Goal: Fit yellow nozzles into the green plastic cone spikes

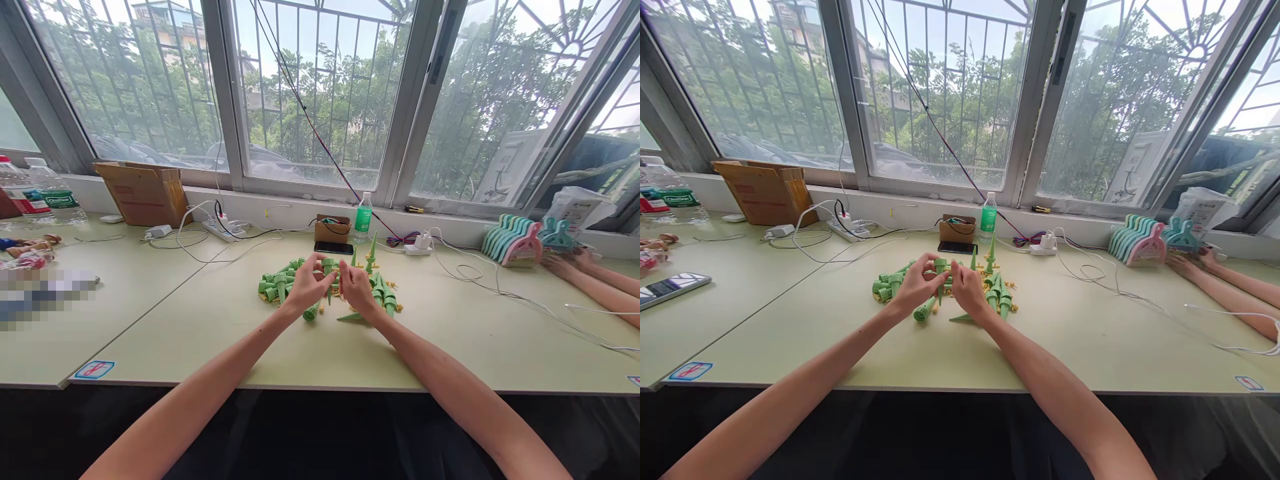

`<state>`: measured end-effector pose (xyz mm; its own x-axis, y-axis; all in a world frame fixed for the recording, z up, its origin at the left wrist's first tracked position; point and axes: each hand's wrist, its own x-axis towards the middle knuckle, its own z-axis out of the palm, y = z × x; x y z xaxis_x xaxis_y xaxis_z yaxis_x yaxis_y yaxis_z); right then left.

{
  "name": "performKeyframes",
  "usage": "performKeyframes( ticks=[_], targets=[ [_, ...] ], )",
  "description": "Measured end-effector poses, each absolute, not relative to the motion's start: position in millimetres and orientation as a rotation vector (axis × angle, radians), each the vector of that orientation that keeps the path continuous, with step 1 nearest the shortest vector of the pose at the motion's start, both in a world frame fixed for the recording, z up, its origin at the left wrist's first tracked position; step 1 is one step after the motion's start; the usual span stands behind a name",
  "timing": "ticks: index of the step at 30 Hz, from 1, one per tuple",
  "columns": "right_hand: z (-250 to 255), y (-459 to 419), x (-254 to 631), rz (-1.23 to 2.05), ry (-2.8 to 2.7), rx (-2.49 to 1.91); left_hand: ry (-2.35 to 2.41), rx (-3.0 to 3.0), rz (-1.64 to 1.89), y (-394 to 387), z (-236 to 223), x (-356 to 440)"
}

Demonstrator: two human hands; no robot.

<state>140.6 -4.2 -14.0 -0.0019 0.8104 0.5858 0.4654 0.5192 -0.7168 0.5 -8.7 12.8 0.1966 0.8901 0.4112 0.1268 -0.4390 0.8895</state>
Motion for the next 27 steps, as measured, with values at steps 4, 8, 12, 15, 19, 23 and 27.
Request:
performKeyframes(
  ticks=[4,8,12,15,19,23,27],
  targets=[
    [-12.8,-6.1,139.4,0.388,-1.628,-1.087,0.958,1.682,1.349,-8.5,13.7,1.7],
    [-10.8,-7.1,140.5,0.368,-1.656,-1.08,0.977,1.7,1.331,-8.7,14.2,1.1],
    [-10.9,-6.0,141.7,0.356,-1.662,-1.09,0.98,1.763,1.326,-8.3,13.0,0.1],
    [-11.9,-5.8,140.9,0.368,-1.64,-1.084,0.97,1.743,1.338,-6.9,11.2,0.4],
    [-12.0,-7.1,139.1,0.424,-1.617,-1.039,0.955,1.693,1.376,-4.9,9.8,1.2],
    [-10.9,-7.1,140.1,0.392,-1.635,-1.048,0.954,1.69,1.358,-6.4,11.5,1.3],
    [-9.8,-6.1,141.5,0.354,-1.636,-1.103,0.952,1.721,1.354,-8.9,12.9,1.6]
  ],
)
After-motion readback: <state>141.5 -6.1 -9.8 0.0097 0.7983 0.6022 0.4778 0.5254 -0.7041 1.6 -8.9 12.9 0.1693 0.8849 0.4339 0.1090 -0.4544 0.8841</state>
